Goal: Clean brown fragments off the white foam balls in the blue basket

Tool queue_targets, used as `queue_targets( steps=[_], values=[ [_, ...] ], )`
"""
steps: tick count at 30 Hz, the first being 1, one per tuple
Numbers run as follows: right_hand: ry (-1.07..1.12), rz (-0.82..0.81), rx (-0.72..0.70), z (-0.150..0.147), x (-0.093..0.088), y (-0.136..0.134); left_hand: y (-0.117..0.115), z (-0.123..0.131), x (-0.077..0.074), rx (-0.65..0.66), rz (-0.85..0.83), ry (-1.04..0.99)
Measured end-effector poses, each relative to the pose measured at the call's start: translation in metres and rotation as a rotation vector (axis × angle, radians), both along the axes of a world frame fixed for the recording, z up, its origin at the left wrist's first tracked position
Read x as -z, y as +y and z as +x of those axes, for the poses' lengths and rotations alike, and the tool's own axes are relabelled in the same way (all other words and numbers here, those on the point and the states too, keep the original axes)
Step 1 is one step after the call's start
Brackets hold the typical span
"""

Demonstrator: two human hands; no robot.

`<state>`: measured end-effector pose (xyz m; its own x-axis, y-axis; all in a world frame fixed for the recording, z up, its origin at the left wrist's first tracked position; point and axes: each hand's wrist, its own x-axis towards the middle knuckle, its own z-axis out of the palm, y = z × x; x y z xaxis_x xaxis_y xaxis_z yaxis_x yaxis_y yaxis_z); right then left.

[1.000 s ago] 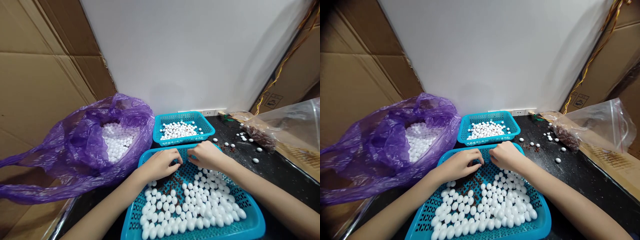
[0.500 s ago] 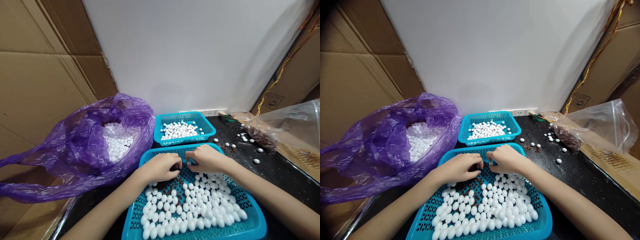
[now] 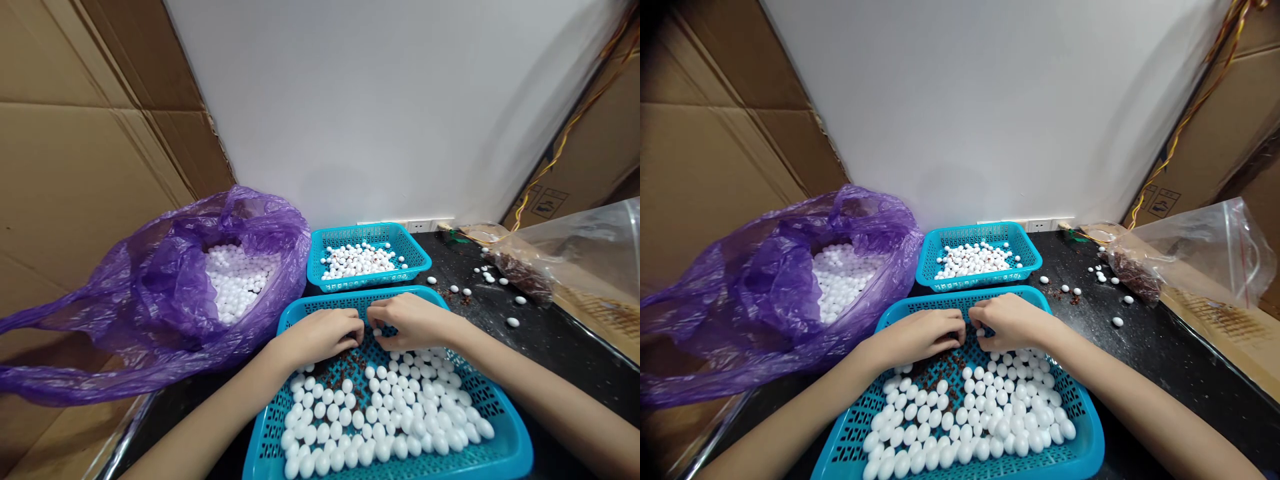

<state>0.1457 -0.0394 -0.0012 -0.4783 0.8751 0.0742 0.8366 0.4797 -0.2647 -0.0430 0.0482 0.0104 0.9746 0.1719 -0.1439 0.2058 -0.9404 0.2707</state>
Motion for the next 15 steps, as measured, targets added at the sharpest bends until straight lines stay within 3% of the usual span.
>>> queue_targets(
  steps=[6, 15],
  values=[
    [0.045, -0.002, -0.023, 0.0009, 0.0001, 0.0014, -0.0024, 0.0002, 0.0001, -0.027, -0.051, -0.022],
    [0.275, 0.091, 0.096, 0.0015, -0.0030, 0.0030, -0.0047, 0.0050, -0.0039, -0.116, -0.160, -0.367]
  ],
)
